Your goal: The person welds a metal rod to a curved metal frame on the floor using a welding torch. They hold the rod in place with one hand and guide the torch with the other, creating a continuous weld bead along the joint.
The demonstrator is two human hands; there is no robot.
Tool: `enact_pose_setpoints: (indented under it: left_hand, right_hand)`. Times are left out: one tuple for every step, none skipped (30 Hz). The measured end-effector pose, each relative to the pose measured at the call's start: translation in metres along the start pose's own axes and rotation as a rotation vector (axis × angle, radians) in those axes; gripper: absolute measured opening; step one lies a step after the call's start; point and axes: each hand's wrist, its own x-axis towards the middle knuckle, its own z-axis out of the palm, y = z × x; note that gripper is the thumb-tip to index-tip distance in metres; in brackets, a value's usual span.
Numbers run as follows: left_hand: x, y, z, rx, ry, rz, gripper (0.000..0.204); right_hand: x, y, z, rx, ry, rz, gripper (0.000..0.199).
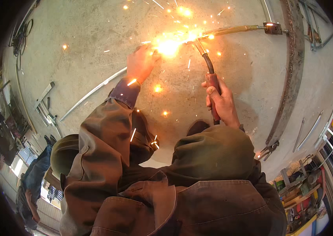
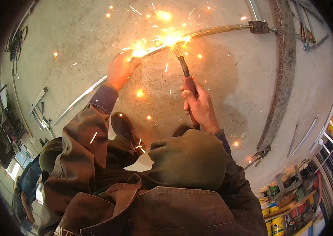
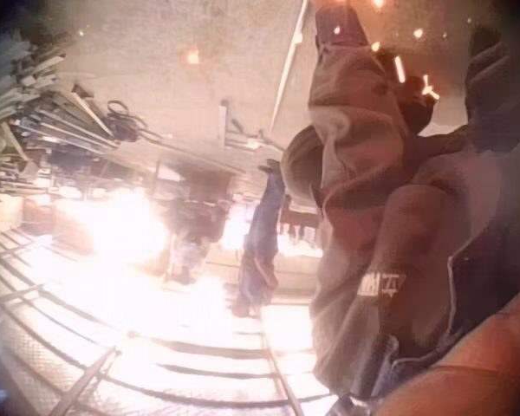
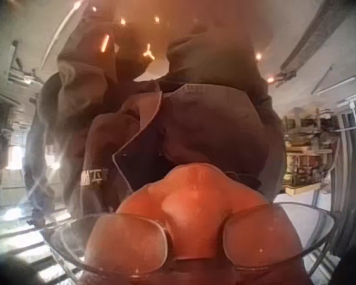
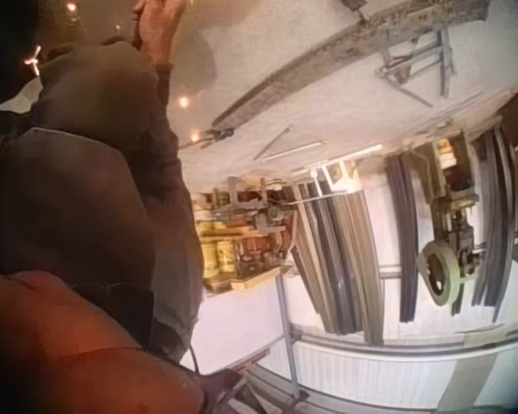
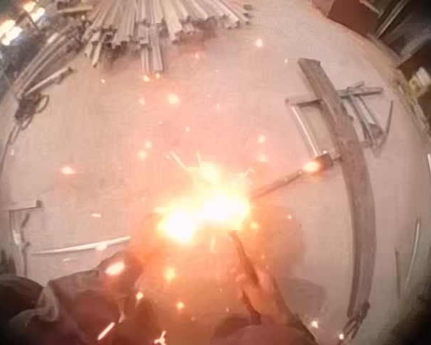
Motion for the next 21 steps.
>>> enact_pose_setpoints:
  left_hand:
    - [-0.003, -0.007, -0.005, 0.006, -0.014, 0.093, 0.031]
    - [0.000, -0.008, -0.005, 0.080, 0.035, 0.151, 0.026]
    - [-0.003, -0.008, -0.005, 0.068, 0.040, 0.120, 0.024]
    - [-0.004, -0.007, -0.005, 0.056, 0.046, 0.089, 0.023]
    - [-0.004, -0.008, -0.006, 0.035, 0.034, 0.082, 0.023]
    - [-0.004, -0.009, -0.007, 0.014, 0.022, 0.075, 0.022]
    - [-0.005, -0.009, -0.008, -0.007, 0.010, 0.068, 0.022]
    - [-0.004, -0.007, -0.010, 0.009, -0.007, 0.055, 0.022]
    - [-0.003, -0.005, -0.011, 0.026, -0.025, 0.042, 0.022]
    - [-0.003, -0.002, -0.012, 0.043, -0.042, 0.028, 0.022]
    - [-0.002, -0.001, -0.013, 0.046, -0.045, 0.025, 0.022]
    - [-0.002, 0.000, -0.014, 0.050, -0.047, 0.022, 0.022]
    - [-0.002, 0.000, -0.015, 0.054, -0.050, 0.019, 0.022]
    - [-0.002, 0.000, -0.014, 0.052, -0.056, 0.013, 0.021]
    - [-0.002, 0.000, -0.014, 0.051, -0.061, 0.008, 0.021]
    - [-0.001, -0.001, -0.013, 0.049, -0.067, 0.002, 0.021]
    - [-0.001, 0.000, -0.014, 0.051, -0.067, 0.003, 0.021]
    - [-0.001, 0.001, -0.014, 0.053, -0.068, 0.004, 0.021]
    - [-0.001, 0.001, -0.015, 0.055, -0.068, 0.006, 0.021]
    - [-0.001, 0.001, -0.015, 0.060, -0.069, 0.004, 0.021]
    - [-0.001, 0.000, -0.014, 0.065, -0.070, 0.003, 0.021]
  right_hand:
    - [-0.001, 0.000, -0.001, 0.027, -0.043, -0.008, 0.045]
    - [-0.004, -0.003, 0.001, 0.044, -0.042, 0.002, 0.045]
    - [-0.008, -0.008, 0.002, 0.060, -0.041, 0.012, 0.045]
    - [-0.012, -0.011, 0.004, 0.077, -0.039, 0.022, 0.046]
    - [-0.012, -0.009, 0.004, 0.091, -0.019, 0.026, 0.046]
    - [-0.012, -0.010, 0.004, 0.085, -0.031, 0.034, 0.046]
    - [-0.012, -0.011, 0.003, 0.078, -0.042, 0.042, 0.046]
    - [-0.012, -0.012, 0.002, 0.072, -0.051, 0.052, 0.046]
    - [-0.012, -0.012, 0.002, 0.070, -0.039, 0.049, 0.046]
    - [-0.012, -0.013, 0.003, 0.067, -0.028, 0.046, 0.046]
    - [-0.012, -0.013, 0.005, 0.066, -0.017, 0.042, 0.045]
    - [-0.012, -0.013, 0.004, 0.044, -0.024, 0.057, 0.049]
    - [-0.011, -0.014, 0.003, 0.022, -0.030, 0.072, 0.053]
    - [-0.011, -0.014, 0.002, 0.000, -0.036, 0.087, 0.057]
    - [-0.010, -0.014, 0.001, -0.008, -0.039, 0.089, 0.058]
    - [-0.009, -0.013, 0.000, -0.015, -0.042, 0.091, 0.058]
    - [-0.009, -0.013, 0.000, -0.023, -0.046, 0.092, 0.059]
    - [-0.009, -0.012, 0.000, -0.024, -0.043, 0.089, 0.059]
    - [-0.009, -0.012, 0.000, -0.025, -0.039, 0.086, 0.059]
    - [-0.009, -0.012, 0.000, -0.025, -0.036, 0.084, 0.060]
    - [-0.009, -0.013, 0.001, -0.031, -0.038, 0.081, 0.059]
